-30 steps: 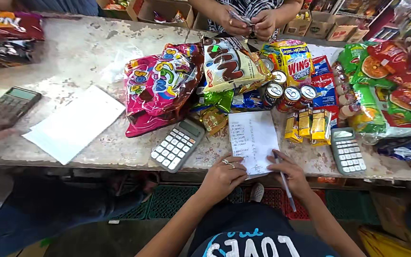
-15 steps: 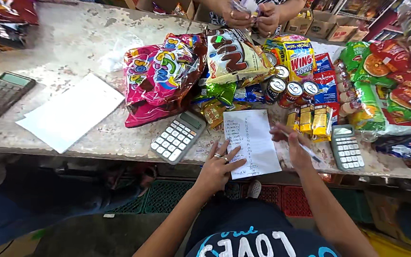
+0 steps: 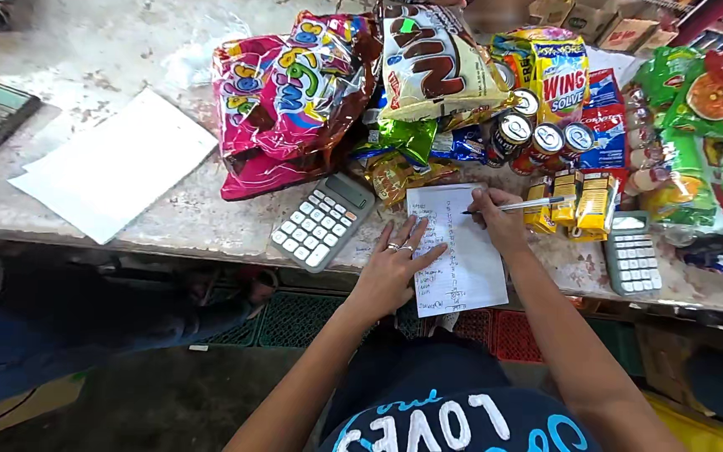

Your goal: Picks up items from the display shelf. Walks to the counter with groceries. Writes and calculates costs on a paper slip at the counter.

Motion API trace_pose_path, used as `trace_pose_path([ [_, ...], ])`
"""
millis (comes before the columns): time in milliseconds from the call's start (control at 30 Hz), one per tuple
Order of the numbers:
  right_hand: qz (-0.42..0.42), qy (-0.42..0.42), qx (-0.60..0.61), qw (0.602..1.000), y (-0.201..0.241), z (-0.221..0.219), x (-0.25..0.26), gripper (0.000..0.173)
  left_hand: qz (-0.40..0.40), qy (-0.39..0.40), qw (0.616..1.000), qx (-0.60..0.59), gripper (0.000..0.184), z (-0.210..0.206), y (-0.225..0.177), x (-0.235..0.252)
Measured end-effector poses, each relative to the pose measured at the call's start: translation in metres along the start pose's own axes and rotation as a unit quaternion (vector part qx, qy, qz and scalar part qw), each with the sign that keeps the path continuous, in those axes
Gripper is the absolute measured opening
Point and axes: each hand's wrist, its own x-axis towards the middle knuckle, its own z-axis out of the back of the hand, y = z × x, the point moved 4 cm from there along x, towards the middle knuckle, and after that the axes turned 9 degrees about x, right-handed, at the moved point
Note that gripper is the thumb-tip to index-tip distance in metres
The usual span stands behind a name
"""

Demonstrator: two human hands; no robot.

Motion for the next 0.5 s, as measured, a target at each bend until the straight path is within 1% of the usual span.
trace_pose_path([
  [33, -0.001, 0.0, 0.007, 1.0, 0.0, 0.001, 0.002, 0.025, 0.001, -0.005, 1.0, 0.002, 0.06, -0.001, 0.001, 0.0],
  [133, -0.003, -0.006, 0.01, 1.0, -0.001, 0.009, 0.013, 0.013, 0.001, -0.014, 1.0, 0.004, 0.056, -0.003, 0.002, 0.0],
  [200, 0.008, -0.01, 0.023, 1.0, -0.004, 0.018, 0.022, 0.009, 0.0, -0.023, 1.0, 0.01, 0.054, -0.004, 0.003, 0.0],
  [300, 0.015, -0.016, 0.047, 0.999, -0.01, 0.022, 0.027, 0.008, 0.002, -0.044, 0.999, 0.022, 0.053, -0.007, 0.005, 0.0],
  [400, 0.013, -0.031, 0.052, 0.998, -0.01, 0.018, 0.026, 0.009, 0.004, -0.045, 0.999, 0.023, 0.055, -0.007, 0.006, 0.001],
  [467, 0.022, -0.03, 0.032, 0.999, -0.009, 0.012, 0.022, 0.008, -0.016, -0.05, 0.998, -0.022, 0.041, -0.004, 0.002, 0.004],
  [500, 0.019, -0.021, 0.002, 1.0, -0.006, 0.01, 0.018, 0.007, -0.03, -0.052, 0.996, -0.06, 0.033, -0.002, 0.0, 0.005],
])
